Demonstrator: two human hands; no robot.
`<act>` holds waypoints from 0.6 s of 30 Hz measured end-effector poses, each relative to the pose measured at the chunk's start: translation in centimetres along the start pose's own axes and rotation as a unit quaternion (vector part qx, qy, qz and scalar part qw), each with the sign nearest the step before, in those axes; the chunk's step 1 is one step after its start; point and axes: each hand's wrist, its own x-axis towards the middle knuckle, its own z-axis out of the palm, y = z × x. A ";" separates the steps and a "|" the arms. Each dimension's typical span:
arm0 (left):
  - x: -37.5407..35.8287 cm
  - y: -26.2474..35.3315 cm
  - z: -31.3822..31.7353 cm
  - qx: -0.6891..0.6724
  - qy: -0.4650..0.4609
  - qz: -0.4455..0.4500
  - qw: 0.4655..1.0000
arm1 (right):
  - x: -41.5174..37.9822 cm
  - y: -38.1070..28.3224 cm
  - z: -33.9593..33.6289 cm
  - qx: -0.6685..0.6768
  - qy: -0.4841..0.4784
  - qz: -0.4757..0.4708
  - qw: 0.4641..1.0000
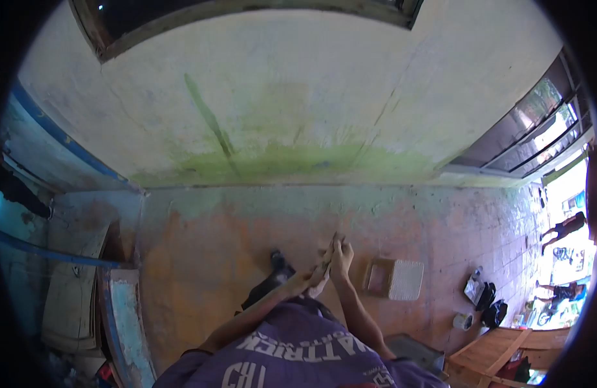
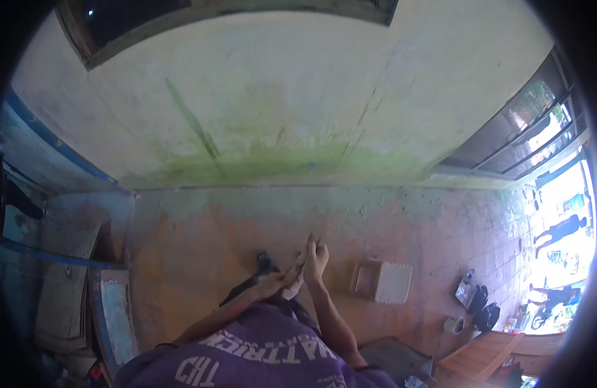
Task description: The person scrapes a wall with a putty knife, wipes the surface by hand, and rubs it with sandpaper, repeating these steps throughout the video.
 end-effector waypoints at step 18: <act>11.2 5.4 -10.4 0.231 0.031 0.068 0.970 | 6.0 -6.6 0.1 -0.044 -0.026 0.059 0.997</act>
